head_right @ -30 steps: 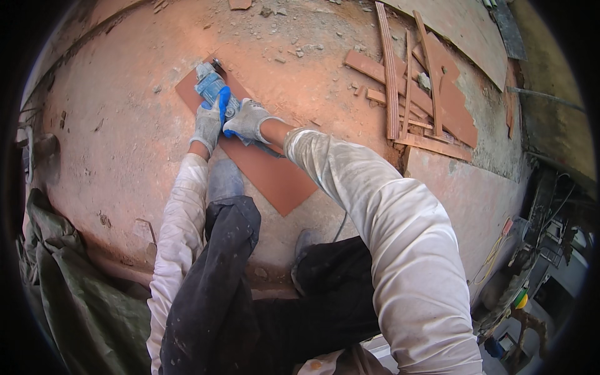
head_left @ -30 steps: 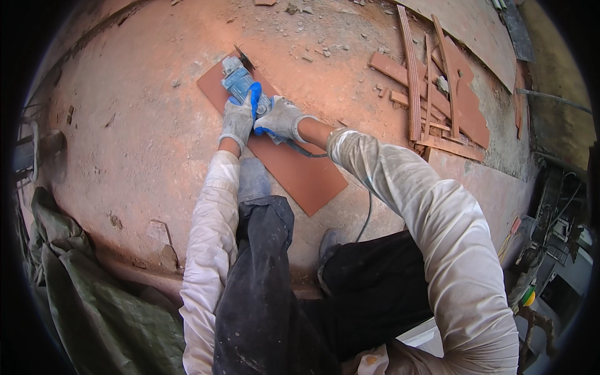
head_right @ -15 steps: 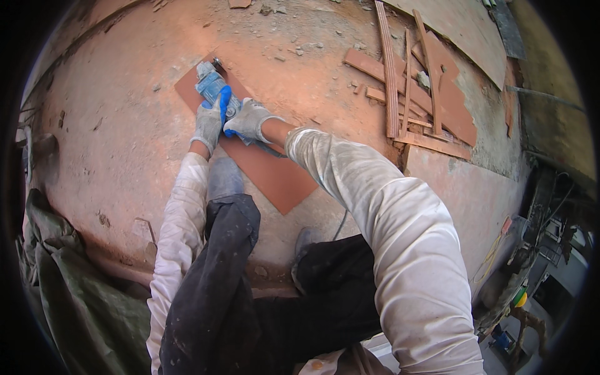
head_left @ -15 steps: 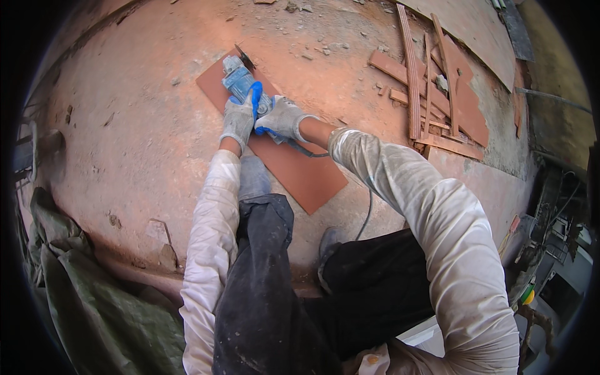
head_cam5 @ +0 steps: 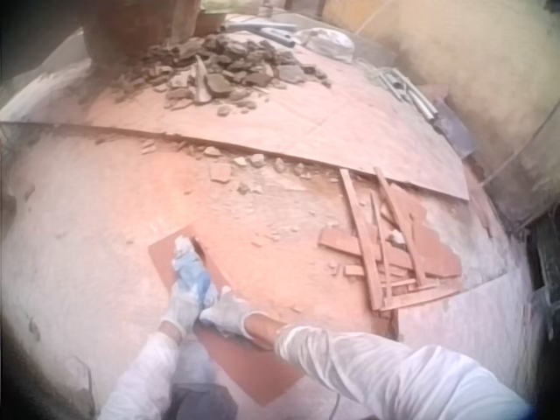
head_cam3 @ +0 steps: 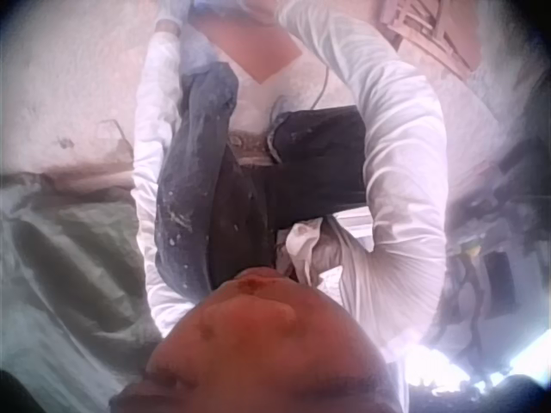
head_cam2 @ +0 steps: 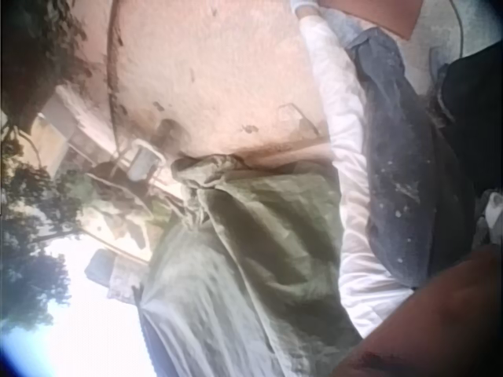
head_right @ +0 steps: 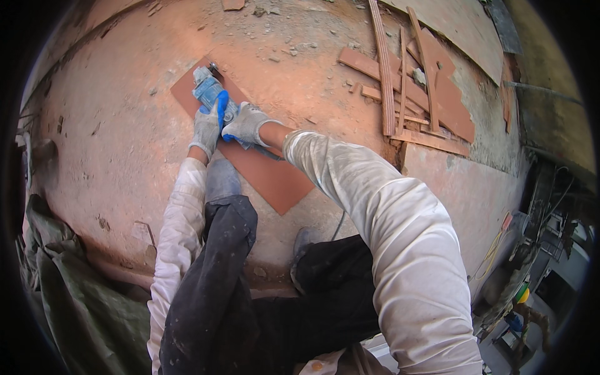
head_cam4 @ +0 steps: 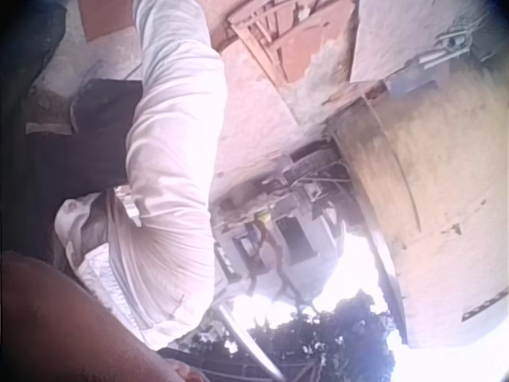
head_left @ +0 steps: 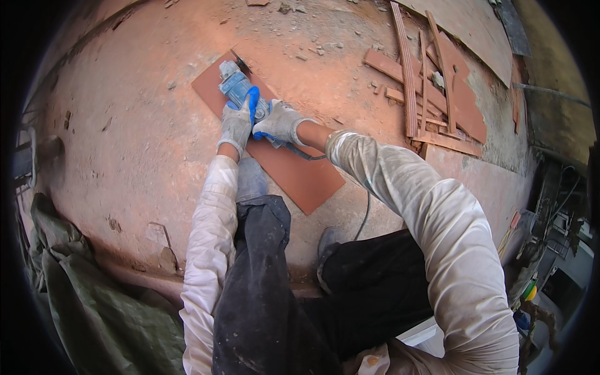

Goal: The person uses an angle grinder to cut a red rectangular tile on the floor. They hold the tile with one hand and guide the grinder along its length, then lift the tile to inspect the cut and place it back down to continue cutting.

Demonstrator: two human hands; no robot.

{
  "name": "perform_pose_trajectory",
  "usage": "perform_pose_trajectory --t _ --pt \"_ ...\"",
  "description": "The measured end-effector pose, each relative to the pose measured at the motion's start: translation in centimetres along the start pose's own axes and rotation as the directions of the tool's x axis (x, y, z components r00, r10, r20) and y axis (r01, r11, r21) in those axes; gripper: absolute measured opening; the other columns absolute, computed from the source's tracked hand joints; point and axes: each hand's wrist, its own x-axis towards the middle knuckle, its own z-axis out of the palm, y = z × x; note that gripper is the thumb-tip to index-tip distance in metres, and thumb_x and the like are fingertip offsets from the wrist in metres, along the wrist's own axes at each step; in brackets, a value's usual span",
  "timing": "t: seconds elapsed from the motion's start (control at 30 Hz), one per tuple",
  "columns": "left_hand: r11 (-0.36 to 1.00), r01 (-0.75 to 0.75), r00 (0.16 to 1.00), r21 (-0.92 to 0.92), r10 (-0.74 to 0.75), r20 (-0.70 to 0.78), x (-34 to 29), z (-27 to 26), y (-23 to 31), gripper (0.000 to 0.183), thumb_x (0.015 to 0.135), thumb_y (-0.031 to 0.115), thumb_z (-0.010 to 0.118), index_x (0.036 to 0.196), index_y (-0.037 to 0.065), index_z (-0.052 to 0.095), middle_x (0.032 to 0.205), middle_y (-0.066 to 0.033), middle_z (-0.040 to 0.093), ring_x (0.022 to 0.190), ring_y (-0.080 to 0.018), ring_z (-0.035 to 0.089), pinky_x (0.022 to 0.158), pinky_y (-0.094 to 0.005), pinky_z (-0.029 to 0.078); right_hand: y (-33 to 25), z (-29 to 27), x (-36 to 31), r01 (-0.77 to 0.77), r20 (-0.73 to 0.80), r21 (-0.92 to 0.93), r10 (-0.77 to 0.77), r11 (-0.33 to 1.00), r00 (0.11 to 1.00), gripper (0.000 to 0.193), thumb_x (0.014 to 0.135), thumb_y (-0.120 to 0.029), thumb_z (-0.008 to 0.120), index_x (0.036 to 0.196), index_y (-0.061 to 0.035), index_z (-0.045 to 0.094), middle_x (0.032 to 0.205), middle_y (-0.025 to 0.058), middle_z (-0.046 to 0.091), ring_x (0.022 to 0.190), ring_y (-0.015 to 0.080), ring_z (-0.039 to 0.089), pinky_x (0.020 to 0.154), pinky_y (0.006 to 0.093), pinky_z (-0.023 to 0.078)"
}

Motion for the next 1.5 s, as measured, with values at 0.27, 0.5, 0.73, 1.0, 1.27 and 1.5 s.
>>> perform_pose_trajectory --t 0.27,0.5,0.73,1.0,1.27,1.5 --pt "0.999 -0.002 1.0 0.038 0.002 0.003 -0.6 0.1 -0.3 0.09 0.091 0.065 0.085 0.134 -0.012 0.069 0.13 -0.0261 0.077 0.119 -0.0342 0.076 0.104 -0.0423 0.058 0.1 0.2 -0.8 0.016 -0.033 -0.022 -0.017 1.0 0.999 0.077 0.069 -0.04 0.089 0.12 0.0134 0.069 0.111 0.0319 0.078 0.101 0.0374 0.08 0.086 0.0433 0.064" --pt "0.997 -0.033 0.999 0.072 0.033 0.001 -0.5 0.4 -1.8 0.091 0.091 0.068 0.084 0.132 -0.012 0.069 0.131 -0.0289 0.076 0.121 -0.0384 0.075 0.105 -0.0443 0.057 0.6 0.1 -1.8 0.003 -0.035 0.018 -0.002 1.0 0.999 0.073 0.068 -0.038 0.09 0.116 0.0131 0.07 0.096 0.0266 0.08 0.088 0.034 0.081 0.076 0.0422 0.064" --pt "0.996 -0.023 1.0 0.082 0.025 -0.018 -1.0 0.8 -2.2 0.089 0.091 0.068 0.084 0.129 -0.012 0.07 0.128 -0.0286 0.077 0.12 -0.0375 0.075 0.104 -0.0442 0.057 1.3 0.4 -2.0 0.001 -0.001 0.052 -0.001 0.999 1.0 0.066 0.07 -0.034 0.09 0.114 0.0095 0.068 0.092 0.0248 0.079 0.081 0.031 0.08 0.069 0.0412 0.063" --pt "0.992 -0.027 1.0 0.121 0.028 -0.005 -2.4 1.0 -1.7 0.089 0.093 0.067 0.083 0.13 -0.012 0.069 0.127 -0.029 0.077 0.119 -0.0379 0.075 0.104 -0.045 0.057 1.7 0.3 -2.8 -0.024 0.025 0.074 0.022 0.997 0.999 0.065 0.072 -0.031 0.09 0.116 0.0106 0.066 0.089 0.0228 0.079 0.078 0.0309 0.08 0.066 0.0409 0.063" --pt "0.982 -0.028 0.999 0.185 0.036 -0.038 -3.3 1.3 -1.4 0.09 0.092 0.071 0.082 0.129 -0.01 0.069 0.128 -0.029 0.077 0.119 -0.0399 0.075 0.105 -0.0465 0.056 2.2 0.4 -3.0 0.006 0.018 0.069 -0.007 0.998 1.0 0.068 0.072 -0.032 0.09 0.118 0.0115 0.065 0.09 0.0233 0.079 0.077 0.0304 0.08 0.066 0.0414 0.063" --pt "0.987 -0.022 0.999 0.156 0.028 -0.036 -3.8 1.5 -1.5 0.093 0.091 0.073 0.081 0.131 -0.011 0.068 0.13 -0.0295 0.076 0.12 -0.0416 0.074 0.106 -0.0478 0.056 2.9 0.4 -3.0 -0.02 0.046 0.075 0.017 0.997 0.999 0.073 0.07 -0.036 0.09 0.118 0.013 0.065 0.096 0.0278 0.079 0.088 0.0346 0.081 0.075 0.0425 0.064"
